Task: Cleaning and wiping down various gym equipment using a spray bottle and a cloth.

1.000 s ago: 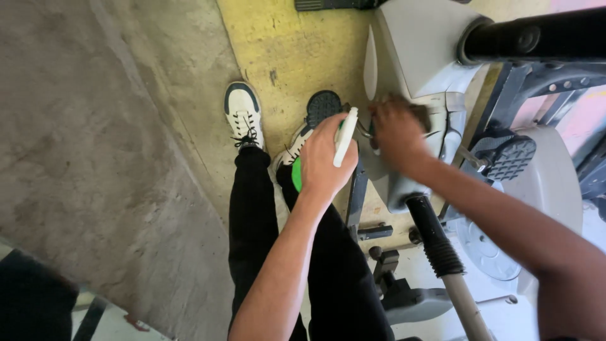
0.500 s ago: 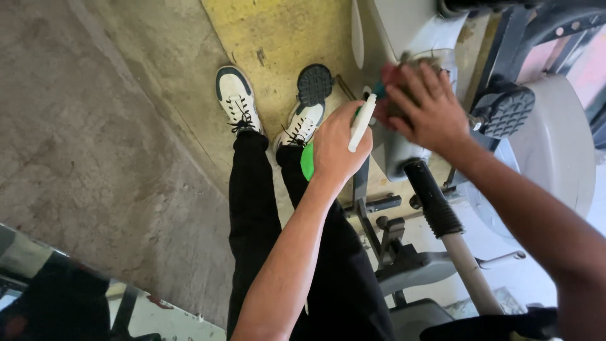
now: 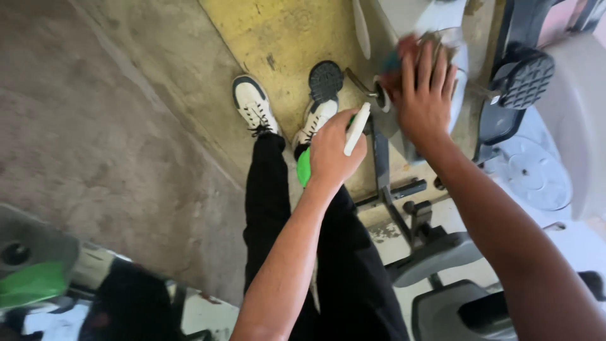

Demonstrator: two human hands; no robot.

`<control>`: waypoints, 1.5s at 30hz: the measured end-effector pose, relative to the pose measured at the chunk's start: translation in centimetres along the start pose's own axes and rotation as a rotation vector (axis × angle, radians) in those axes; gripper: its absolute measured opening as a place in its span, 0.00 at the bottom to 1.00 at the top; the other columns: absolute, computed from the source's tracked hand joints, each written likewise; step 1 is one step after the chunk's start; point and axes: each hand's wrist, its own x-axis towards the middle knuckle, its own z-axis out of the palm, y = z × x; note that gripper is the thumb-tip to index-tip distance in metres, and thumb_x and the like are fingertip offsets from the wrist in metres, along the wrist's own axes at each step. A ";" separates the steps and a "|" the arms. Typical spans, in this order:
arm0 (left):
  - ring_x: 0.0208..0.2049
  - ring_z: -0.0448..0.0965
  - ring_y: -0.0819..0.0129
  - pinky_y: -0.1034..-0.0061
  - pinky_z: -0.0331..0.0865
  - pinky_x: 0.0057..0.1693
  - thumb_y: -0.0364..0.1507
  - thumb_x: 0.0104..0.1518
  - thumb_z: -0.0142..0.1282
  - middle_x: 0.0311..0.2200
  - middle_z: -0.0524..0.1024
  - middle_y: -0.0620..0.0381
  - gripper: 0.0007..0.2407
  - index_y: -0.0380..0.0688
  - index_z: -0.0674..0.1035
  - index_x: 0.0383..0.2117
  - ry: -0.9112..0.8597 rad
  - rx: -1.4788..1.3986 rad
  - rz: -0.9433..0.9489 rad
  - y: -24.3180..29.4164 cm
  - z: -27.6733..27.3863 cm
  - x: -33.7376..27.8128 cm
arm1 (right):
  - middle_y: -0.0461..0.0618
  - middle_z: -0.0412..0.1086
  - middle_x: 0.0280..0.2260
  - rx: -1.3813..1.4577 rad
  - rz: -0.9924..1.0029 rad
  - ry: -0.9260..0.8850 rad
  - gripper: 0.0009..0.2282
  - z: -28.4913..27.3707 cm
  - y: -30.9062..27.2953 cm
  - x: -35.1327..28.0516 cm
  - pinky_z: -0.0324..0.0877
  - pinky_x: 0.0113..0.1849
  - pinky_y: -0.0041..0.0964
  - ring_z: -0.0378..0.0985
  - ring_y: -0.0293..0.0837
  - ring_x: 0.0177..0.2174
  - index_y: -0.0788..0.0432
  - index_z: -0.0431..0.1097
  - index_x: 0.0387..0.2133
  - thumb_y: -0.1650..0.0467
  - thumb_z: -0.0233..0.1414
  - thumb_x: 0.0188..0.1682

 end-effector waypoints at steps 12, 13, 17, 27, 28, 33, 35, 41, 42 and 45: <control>0.43 0.83 0.48 0.61 0.75 0.54 0.26 0.51 0.55 0.44 0.81 0.44 0.17 0.39 0.79 0.49 -0.063 -0.078 -0.045 -1.7 -3.6 0.5 | 0.53 0.48 0.71 -0.875 -0.537 -0.391 0.33 -0.2 -3.3 4.4 0.32 0.66 0.54 0.41 0.52 0.69 0.55 0.51 0.71 0.59 0.46 0.51; 0.43 0.83 0.48 0.61 0.75 0.54 0.26 0.51 0.55 0.44 0.81 0.44 0.17 0.39 0.79 0.49 -0.061 -0.077 -0.048 -2.2 -3.6 0.6 | 0.53 0.48 0.71 -0.873 -0.542 -0.391 0.33 1.2 -3.6 6.0 0.32 0.66 0.54 0.41 0.52 0.69 0.55 0.51 0.71 0.59 0.46 0.51; 0.44 0.83 0.46 0.61 0.76 0.52 0.26 0.51 0.56 0.43 0.81 0.43 0.16 0.40 0.79 0.48 -0.073 -0.090 -0.095 -4.8 -3.3 1.2 | 0.51 0.55 0.67 -0.880 -0.463 -0.214 0.27 12.2 -2.1 11.8 0.44 0.64 0.50 0.52 0.50 0.65 0.57 0.59 0.67 0.63 0.48 0.53; 0.45 0.82 0.44 0.60 0.75 0.52 0.25 0.52 0.54 0.43 0.81 0.43 0.16 0.42 0.79 0.49 -0.096 -0.040 -0.052 -10.6 -0.9 3.9 | 0.55 0.59 0.68 -0.457 -0.149 -0.218 0.24 33.7 -0.5 10.1 0.67 0.49 0.45 0.67 0.52 0.54 0.61 0.67 0.64 0.65 0.49 0.54; 0.45 0.82 0.44 0.60 0.75 0.52 0.25 0.52 0.54 0.43 0.81 0.43 0.16 0.42 0.79 0.49 -0.099 -0.044 -0.045 -10.7 -0.5 4.4 | 0.55 0.59 0.68 -0.463 -0.143 -0.216 0.24 29.1 -1.2 9.1 0.67 0.49 0.45 0.67 0.52 0.54 0.61 0.67 0.64 0.65 0.49 0.54; 0.45 0.82 0.44 0.58 0.75 0.51 0.27 0.55 0.52 0.43 0.82 0.45 0.15 0.46 0.81 0.49 -0.101 -0.012 -0.051 -9.9 1.8 6.4 | 0.61 0.59 0.67 -0.693 -0.491 -0.238 0.22 11.9 -3.3 7.3 0.64 0.44 0.35 0.54 0.52 0.67 0.62 0.69 0.58 0.64 0.47 0.51; 0.45 0.81 0.44 0.57 0.75 0.51 0.28 0.54 0.53 0.44 0.82 0.44 0.15 0.46 0.80 0.49 -0.098 -0.040 -0.027 -9.4 2.4 6.4 | 0.59 0.60 0.65 -0.756 -0.492 -0.211 0.24 8.3 -4.1 9.2 0.60 0.54 0.41 0.55 0.52 0.66 0.61 0.68 0.59 0.63 0.46 0.52; 0.44 0.81 0.44 0.56 0.75 0.50 0.28 0.53 0.53 0.44 0.81 0.45 0.16 0.46 0.78 0.49 -0.085 -0.032 -0.029 -10.8 3.9 6.2 | 0.59 0.65 0.61 -0.614 -0.394 -0.163 0.18 18.5 -2.7 15.3 0.57 0.62 0.51 0.59 0.56 0.65 0.64 0.68 0.59 0.68 0.44 0.59; 0.43 0.82 0.44 0.56 0.75 0.48 0.28 0.52 0.54 0.44 0.81 0.45 0.16 0.47 0.78 0.49 -0.095 -0.035 -0.036 -11.0 4.1 6.4 | 0.63 0.68 0.56 -0.492 -0.336 -0.283 0.13 21.7 -2.0 16.2 0.61 0.57 0.52 0.63 0.58 0.62 0.66 0.69 0.56 0.72 0.44 0.62; 0.43 0.80 0.41 0.53 0.73 0.48 0.27 0.53 0.54 0.44 0.81 0.44 0.16 0.46 0.78 0.49 -0.050 -0.010 -0.031 -13.0 4.6 6.2 | 0.57 0.60 0.69 -0.620 -0.365 -0.004 0.19 30.5 -2.2 15.3 0.58 0.57 0.46 0.59 0.53 0.65 0.57 0.71 0.58 0.68 0.45 0.54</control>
